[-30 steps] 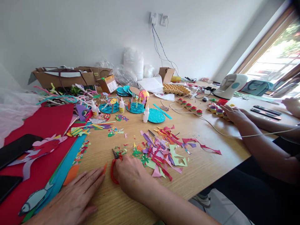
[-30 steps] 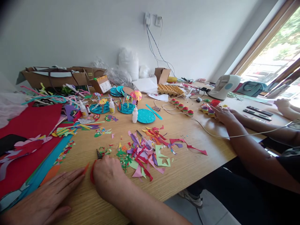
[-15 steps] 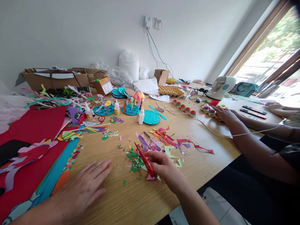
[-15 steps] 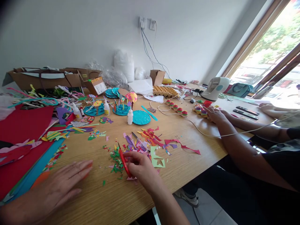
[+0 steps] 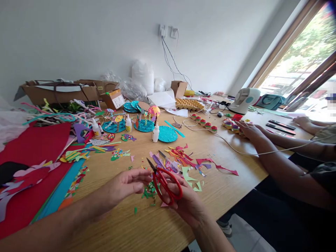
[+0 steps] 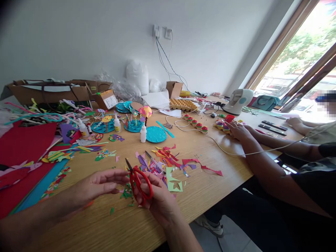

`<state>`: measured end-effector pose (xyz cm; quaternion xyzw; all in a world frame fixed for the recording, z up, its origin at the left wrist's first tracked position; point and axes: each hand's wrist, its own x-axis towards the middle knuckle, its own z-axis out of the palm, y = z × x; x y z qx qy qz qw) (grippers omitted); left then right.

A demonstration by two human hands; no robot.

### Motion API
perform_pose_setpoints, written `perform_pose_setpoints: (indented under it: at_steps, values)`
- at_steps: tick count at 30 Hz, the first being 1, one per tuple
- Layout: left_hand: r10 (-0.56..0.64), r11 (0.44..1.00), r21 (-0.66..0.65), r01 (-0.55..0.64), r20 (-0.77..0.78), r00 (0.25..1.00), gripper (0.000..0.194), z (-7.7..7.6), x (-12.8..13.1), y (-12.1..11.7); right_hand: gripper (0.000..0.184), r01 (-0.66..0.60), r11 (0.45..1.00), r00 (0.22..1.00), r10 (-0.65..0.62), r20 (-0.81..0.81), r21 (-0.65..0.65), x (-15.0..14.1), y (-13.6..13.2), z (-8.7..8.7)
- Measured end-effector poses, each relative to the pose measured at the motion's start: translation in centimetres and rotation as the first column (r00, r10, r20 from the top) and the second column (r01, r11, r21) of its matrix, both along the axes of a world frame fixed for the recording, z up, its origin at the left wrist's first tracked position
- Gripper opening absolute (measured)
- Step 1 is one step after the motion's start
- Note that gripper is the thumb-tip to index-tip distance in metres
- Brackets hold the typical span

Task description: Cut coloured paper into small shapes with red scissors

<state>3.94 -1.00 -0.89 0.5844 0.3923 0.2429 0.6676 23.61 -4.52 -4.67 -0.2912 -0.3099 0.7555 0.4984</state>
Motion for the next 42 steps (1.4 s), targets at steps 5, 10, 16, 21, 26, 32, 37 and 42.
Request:
perform_pose_setpoints:
  at_steps: [5, 10, 16, 21, 26, 32, 37, 42]
  values:
    - [0.060, 0.919, 0.358, 0.167, -0.544, 0.837, 0.031, -0.1, -4.8, 1.6, 0.035, 0.074, 0.997, 0.972, -0.077, 0.224, 0.024, 1.1, -0.4, 1.0]
    - [0.134, 0.774, 0.452, 0.444, -0.802, 0.581, 0.037, -0.8, -7.4, 0.1, 0.031, -0.009, 0.992, 0.884, -0.050, 0.464, 0.124, 0.5, -0.5, 1.9]
    - [0.212, 0.709, 0.493, 0.504, -0.831, 0.514, 0.036, -3.0, -6.2, -2.7, 0.031, -0.075, 0.985, 0.856, -0.017, 0.517, 0.157, -0.8, -0.2, 3.1]
    - [0.293, 0.643, 0.577, 0.504, -0.793, 0.534, 0.037, -4.4, -6.1, -3.1, 0.028, -0.127, 0.963, 0.862, -0.012, 0.507, 0.239, -1.4, -0.5, 2.6]
    - [0.271, 0.745, 0.607, 0.277, -0.655, 0.706, 0.022, -3.1, -6.2, -1.4, 0.032, -0.111, 0.953, 0.747, -0.106, 0.656, 0.281, -2.1, -1.1, 1.4]
    - [0.362, 0.923, 0.191, -0.333, -0.151, 0.920, 0.015, -0.4, -4.4, 0.1, 0.005, -0.197, 0.935, 0.663, -0.095, 0.742, 0.296, -2.1, -1.3, 1.8]
    - [0.424, 0.903, 0.053, -0.426, 0.046, 0.904, 0.010, 0.4, -2.7, -0.3, 0.007, -0.311, 0.902, 0.542, -0.091, 0.835, 0.300, -2.1, -1.8, 2.3]
    - [0.436, 0.892, 0.083, -0.445, 0.105, 0.894, 0.011, 1.1, -2.0, -0.2, 0.018, -0.296, 0.910, 0.415, -0.150, 0.897, 0.289, -2.2, -2.2, 2.2]
